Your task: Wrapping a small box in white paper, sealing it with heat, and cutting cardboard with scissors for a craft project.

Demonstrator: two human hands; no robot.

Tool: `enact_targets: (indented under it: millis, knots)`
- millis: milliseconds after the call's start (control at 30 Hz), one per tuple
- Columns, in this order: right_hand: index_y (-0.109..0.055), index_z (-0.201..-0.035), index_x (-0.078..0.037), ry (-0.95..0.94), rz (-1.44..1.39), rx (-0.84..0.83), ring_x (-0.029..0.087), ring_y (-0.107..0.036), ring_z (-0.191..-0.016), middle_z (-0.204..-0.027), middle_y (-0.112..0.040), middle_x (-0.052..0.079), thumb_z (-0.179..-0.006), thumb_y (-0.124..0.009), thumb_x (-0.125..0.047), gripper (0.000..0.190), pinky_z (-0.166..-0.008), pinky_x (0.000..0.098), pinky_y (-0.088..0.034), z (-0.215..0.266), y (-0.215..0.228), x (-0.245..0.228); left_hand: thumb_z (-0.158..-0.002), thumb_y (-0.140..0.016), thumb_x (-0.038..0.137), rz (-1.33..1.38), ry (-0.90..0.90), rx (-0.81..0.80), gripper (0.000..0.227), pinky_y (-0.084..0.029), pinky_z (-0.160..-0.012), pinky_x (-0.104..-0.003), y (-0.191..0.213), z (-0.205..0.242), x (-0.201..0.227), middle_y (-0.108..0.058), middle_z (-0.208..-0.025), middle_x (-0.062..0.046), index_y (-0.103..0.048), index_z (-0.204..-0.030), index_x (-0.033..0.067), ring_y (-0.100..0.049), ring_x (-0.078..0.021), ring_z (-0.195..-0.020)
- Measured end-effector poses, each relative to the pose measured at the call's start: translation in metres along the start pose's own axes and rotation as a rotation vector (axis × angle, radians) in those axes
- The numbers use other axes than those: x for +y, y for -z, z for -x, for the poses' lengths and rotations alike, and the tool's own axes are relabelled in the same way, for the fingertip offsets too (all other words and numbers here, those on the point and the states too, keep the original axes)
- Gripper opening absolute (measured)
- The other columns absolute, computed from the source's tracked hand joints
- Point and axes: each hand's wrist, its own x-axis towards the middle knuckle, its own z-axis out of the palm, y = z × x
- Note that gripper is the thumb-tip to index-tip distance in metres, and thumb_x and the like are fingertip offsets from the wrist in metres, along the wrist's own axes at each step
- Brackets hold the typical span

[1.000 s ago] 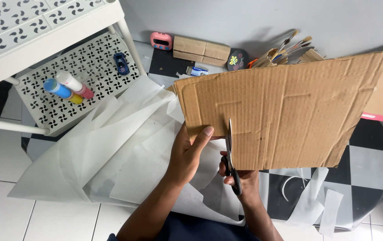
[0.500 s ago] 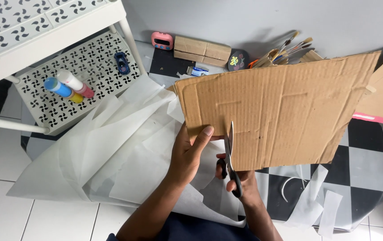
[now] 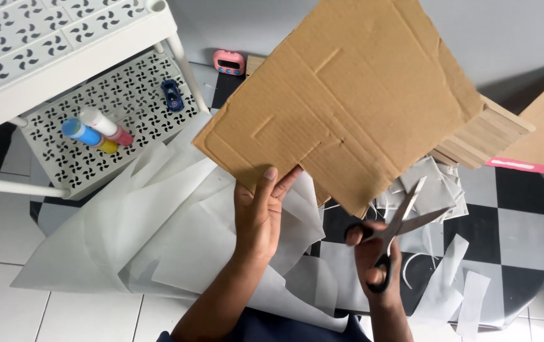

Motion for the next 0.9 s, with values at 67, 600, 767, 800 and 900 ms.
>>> enact_targets:
  millis: [67,600,767,800,900]
  knots:
    - [-0.051,-0.139,-0.011,-0.010,0.037,0.158,0.021,-0.060,-0.097,-0.105,-0.061,0.007,-0.081,-0.090,-0.057,0.084,-0.093,0.0350,-0.044,-0.014,0.001,-0.003,-0.096,-0.066,0.016,0.002,0.032,-0.047,0.046,-0.054,-0.111,-0.058,0.000,0.005,-0.014,-0.062,-0.135,-0.012,-0.051,-0.138,0.0034,-0.062,-0.0287,-0.125]
    - [-0.051,-0.138,0.003,-0.015,-0.106,0.528,0.028,-0.070,-0.093,-0.099,-0.066,0.017,-0.077,-0.072,0.003,0.065,-0.083,0.0519,-0.063,-0.040,0.020,-0.022,-0.092,-0.051,0.069,0.361,0.334,-0.286,0.081,-0.030,-0.122,-0.057,0.106,0.041,-0.052,-0.045,-0.158,-0.003,-0.035,-0.156,0.0227,-0.044,-0.0242,-0.141]
    - [-0.053,-0.132,0.003,-0.055,0.063,0.451,0.027,-0.070,-0.094,-0.097,-0.066,0.017,-0.069,-0.075,0.006,0.067,-0.086,0.0475,-0.062,-0.031,0.039,-0.038,-0.079,-0.038,0.090,0.128,0.416,-0.714,0.114,-0.038,-0.113,-0.057,0.132,0.013,-0.002,-0.046,-0.152,-0.017,-0.033,-0.155,0.0061,-0.048,-0.0286,-0.135]
    - [-0.055,-0.131,0.002,-0.080,0.111,0.415,0.023,-0.070,-0.094,-0.096,-0.067,0.013,-0.070,-0.076,0.006,0.064,-0.085,0.0424,-0.062,-0.032,0.037,-0.045,-0.076,-0.044,0.092,0.027,0.464,-0.758,0.119,-0.051,-0.101,-0.056,0.151,0.007,0.002,-0.060,-0.138,-0.025,-0.046,-0.149,-0.0019,-0.062,-0.0316,-0.121]
    - [-0.059,-0.127,0.003,-0.094,0.188,0.357,0.023,-0.070,-0.094,-0.097,-0.069,0.016,-0.067,-0.079,0.008,0.063,-0.080,0.0435,-0.062,-0.010,0.089,-0.008,-0.074,-0.087,0.026,-0.578,0.494,-0.567,0.065,-0.062,-0.087,-0.054,0.033,0.013,0.061,-0.074,-0.106,-0.016,-0.063,-0.129,-0.0017,-0.070,-0.0261,-0.098]
